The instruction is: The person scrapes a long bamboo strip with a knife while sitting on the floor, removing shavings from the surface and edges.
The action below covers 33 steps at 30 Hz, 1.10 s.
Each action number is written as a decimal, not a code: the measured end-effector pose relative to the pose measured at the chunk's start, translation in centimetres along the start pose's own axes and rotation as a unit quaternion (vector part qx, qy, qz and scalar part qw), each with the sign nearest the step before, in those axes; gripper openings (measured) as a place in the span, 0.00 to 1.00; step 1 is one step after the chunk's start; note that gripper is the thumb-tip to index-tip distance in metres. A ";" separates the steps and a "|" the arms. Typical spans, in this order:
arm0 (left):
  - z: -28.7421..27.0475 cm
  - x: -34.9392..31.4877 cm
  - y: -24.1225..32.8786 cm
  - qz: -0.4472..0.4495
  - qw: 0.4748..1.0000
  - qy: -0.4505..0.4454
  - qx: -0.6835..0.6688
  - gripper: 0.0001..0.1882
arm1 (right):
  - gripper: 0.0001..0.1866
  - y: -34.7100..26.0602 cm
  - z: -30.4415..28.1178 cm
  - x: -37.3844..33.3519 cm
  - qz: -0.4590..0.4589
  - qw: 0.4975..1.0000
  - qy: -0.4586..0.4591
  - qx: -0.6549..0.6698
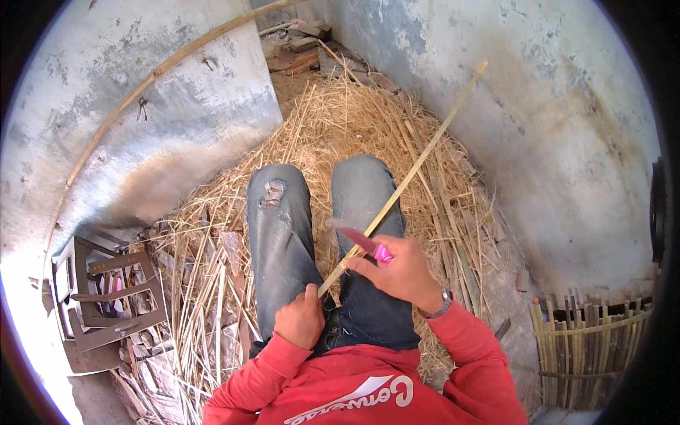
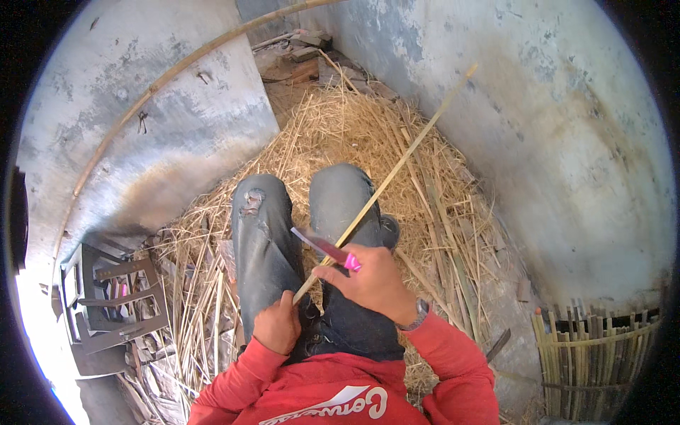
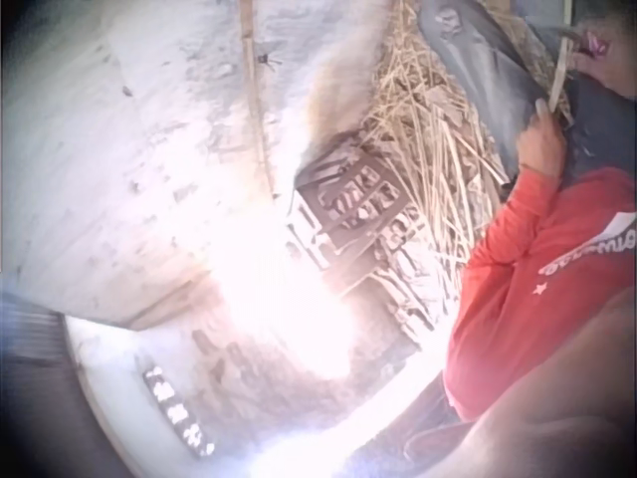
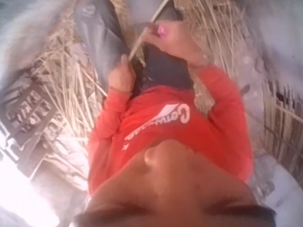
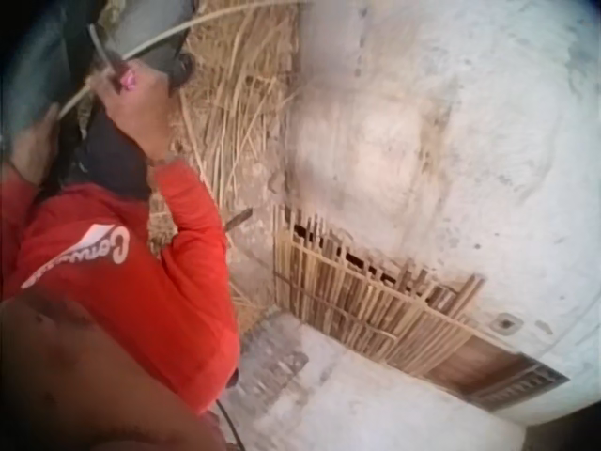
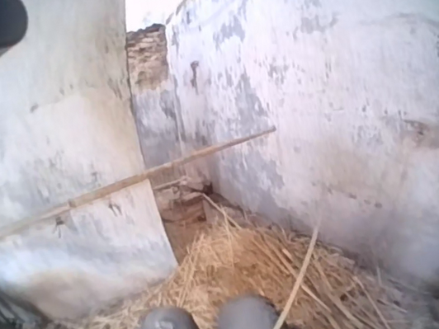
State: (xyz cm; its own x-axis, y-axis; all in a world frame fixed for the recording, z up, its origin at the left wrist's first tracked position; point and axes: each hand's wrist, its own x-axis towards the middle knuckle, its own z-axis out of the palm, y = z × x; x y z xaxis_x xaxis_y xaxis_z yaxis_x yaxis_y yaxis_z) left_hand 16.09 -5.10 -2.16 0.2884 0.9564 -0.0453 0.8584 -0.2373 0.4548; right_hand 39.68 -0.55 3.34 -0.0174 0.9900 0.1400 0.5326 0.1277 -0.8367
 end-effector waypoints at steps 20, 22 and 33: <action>-1.3 2.6 0.0 0.046 0.969 -0.106 -0.217 0.10 | 0.12 3.4 -0.4 1.7 0.008 0.959 -0.163 0.233; -1.8 3.2 0.3 0.064 0.952 -0.122 -0.274 0.11 | 0.13 3.8 -0.7 1.9 0.000 0.969 -0.151 0.197; -0.3 2.1 1.0 0.021 0.998 -0.020 -0.048 0.09 | 0.34 -2.9 -2.1 3.7 0.022 0.939 -0.189 -0.286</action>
State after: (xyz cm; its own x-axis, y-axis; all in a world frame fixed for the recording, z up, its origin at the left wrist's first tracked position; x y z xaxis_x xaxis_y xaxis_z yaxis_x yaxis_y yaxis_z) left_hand 17.44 -3.25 -1.52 0.3421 0.9378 -0.0595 0.8014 -0.2581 0.5396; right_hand 39.85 2.61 7.41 -0.2262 0.9579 -0.1771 0.9052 0.1395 -0.4014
